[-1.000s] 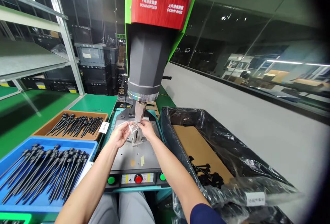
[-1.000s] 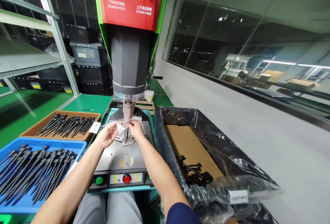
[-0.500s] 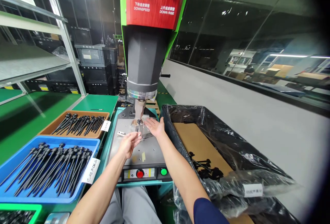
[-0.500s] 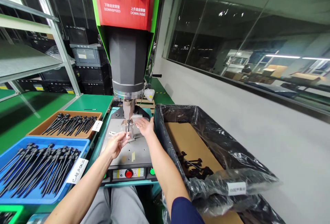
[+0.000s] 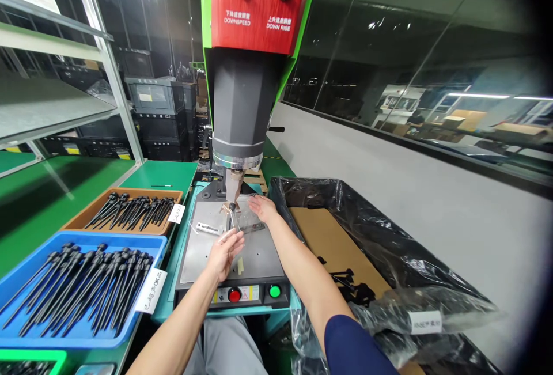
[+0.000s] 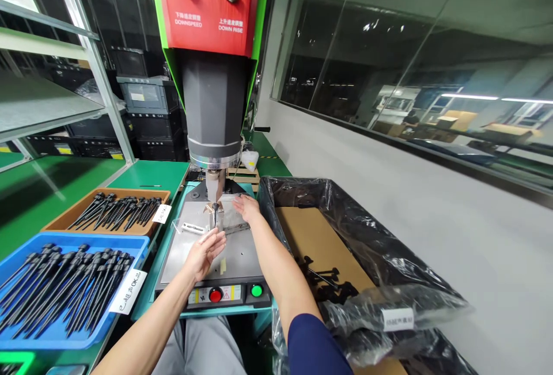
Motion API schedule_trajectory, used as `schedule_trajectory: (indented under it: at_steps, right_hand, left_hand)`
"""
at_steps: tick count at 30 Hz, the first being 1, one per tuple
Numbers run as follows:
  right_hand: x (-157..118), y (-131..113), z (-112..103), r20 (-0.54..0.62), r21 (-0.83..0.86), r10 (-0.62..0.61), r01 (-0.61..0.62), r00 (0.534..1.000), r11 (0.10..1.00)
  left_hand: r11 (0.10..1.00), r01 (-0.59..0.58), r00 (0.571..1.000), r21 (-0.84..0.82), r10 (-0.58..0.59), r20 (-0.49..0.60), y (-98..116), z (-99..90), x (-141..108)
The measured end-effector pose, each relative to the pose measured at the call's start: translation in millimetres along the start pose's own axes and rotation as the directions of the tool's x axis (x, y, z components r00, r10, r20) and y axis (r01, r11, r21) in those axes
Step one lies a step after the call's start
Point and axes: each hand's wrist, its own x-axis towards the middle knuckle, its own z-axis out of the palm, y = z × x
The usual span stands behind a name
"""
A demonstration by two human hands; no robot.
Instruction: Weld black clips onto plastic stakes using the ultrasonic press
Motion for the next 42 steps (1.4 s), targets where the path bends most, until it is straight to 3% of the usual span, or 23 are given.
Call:
schedule_trajectory:
  at_steps: [4, 9, 12, 16, 20, 25, 30, 36, 42]
  right_hand:
    - [-6.6, -4.4, -6.6, -0.057, 0.003, 0.075, -0.075, 0.996, 0.997]
    - [-19.7, -11.2, -17.6, -0.055, 0.012, 0.107, -0.106, 0.993, 0.994]
    - [-25.3, -11.7, -18.2, -0.052, 0.011, 0.123, -0.123, 0.991, 0.992]
    - [-31.5, -12.2, -15.3, -0.055, 0.002, 0.122, -0.122, 0.991, 0.993]
    - [-40.3, -13.6, -16.6, -0.051, 0.006, 0.078, -0.078, 0.996, 0.997]
    - [-58.0, -3.5, -28.3, -0.070, 0.027, -0.001, 0.003, 0.998, 1.000]
    - [-68.2, 16.6, -42.0, -0.088, -0.026, 0.010, -0.013, 0.996, 1.000]
    - [-59.7, 25.7, -53.6, -0.107, -0.061, 0.029, -0.036, 0.994, 0.998]
    - [-49.6, 27.3, -62.2, -0.109, -0.077, 0.004, -0.012, 0.994, 0.997]
  left_hand:
    - [0.998, 0.027, 0.999, -0.063, -0.030, -0.046, 7.6, -19.6, -5.2]
    - [0.985, -0.054, 0.973, -0.164, 0.015, -0.231, 36.3, -43.4, 10.0]
    - [0.980, -0.083, 0.944, -0.180, 0.020, -0.329, 56.0, -46.8, 31.3]
    - [0.979, -0.093, 0.930, -0.180, 0.020, -0.367, 77.6, -44.3, 53.6]
    - [0.971, -0.185, 0.905, -0.150, 0.109, -0.411, 87.3, -41.6, 44.5]
    - [0.934, -0.342, 0.877, -0.101, 0.278, -0.392, 62.6, -42.1, -14.6]
    - [0.948, -0.313, 0.873, -0.059, 0.263, -0.411, 16.5, -46.9, -64.8]
    - [0.972, -0.231, 0.915, -0.047, 0.200, -0.351, -7.5, -62.0, -72.1]
    - [0.990, -0.135, 0.910, -0.029, 0.112, -0.400, -14.6, -77.8, -70.3]
